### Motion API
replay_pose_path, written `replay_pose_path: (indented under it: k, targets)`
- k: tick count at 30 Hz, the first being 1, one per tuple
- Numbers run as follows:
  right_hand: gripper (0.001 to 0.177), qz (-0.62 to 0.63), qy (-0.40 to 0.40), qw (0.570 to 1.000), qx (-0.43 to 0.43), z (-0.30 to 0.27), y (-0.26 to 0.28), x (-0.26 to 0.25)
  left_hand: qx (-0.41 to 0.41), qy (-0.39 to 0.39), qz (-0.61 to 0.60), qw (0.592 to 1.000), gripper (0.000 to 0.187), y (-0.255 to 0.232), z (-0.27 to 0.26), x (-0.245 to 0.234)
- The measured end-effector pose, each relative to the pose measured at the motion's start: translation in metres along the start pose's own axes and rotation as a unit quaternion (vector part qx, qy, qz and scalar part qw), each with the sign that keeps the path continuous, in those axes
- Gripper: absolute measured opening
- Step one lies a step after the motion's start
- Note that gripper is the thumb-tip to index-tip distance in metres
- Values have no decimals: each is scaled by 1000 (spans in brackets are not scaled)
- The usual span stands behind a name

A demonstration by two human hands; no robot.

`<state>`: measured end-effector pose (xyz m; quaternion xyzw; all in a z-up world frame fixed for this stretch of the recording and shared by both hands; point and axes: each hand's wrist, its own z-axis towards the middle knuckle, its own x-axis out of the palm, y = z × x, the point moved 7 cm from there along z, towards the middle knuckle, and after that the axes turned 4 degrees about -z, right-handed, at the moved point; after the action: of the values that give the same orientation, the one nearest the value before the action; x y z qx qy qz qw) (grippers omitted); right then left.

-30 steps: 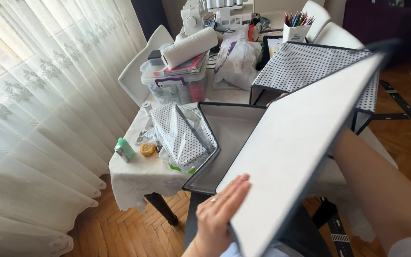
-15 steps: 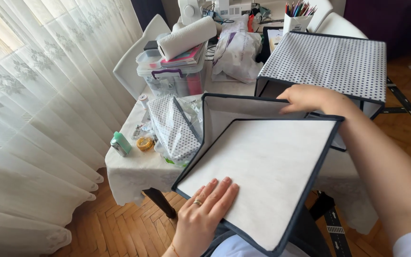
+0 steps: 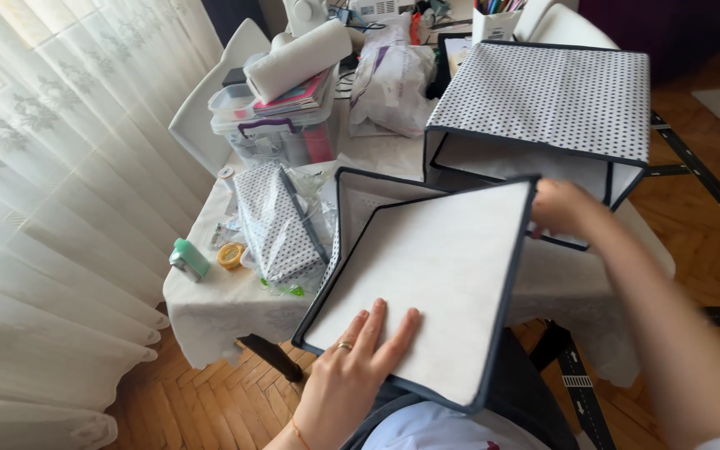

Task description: Assembling foldable fabric storage boxes and inserting their base plates.

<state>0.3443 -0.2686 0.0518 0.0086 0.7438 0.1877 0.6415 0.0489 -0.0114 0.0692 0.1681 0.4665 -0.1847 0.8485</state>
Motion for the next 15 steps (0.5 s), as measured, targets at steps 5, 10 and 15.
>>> replay_pose_path:
  k: [5, 10, 15]
  targets:
    - [50, 49, -16, 990, 134, -126, 33, 30, -37, 26, -19, 999, 74, 0, 9, 0]
    - [31, -63, -84, 994, -14, -123, 64, 98, -38, 10, -10, 999, 73, -3, 15, -4]
    - [31, 19, -105, 994, 36, -120, 61, 78, -43, -29, -22, 998, 79, 6, 9, 0]
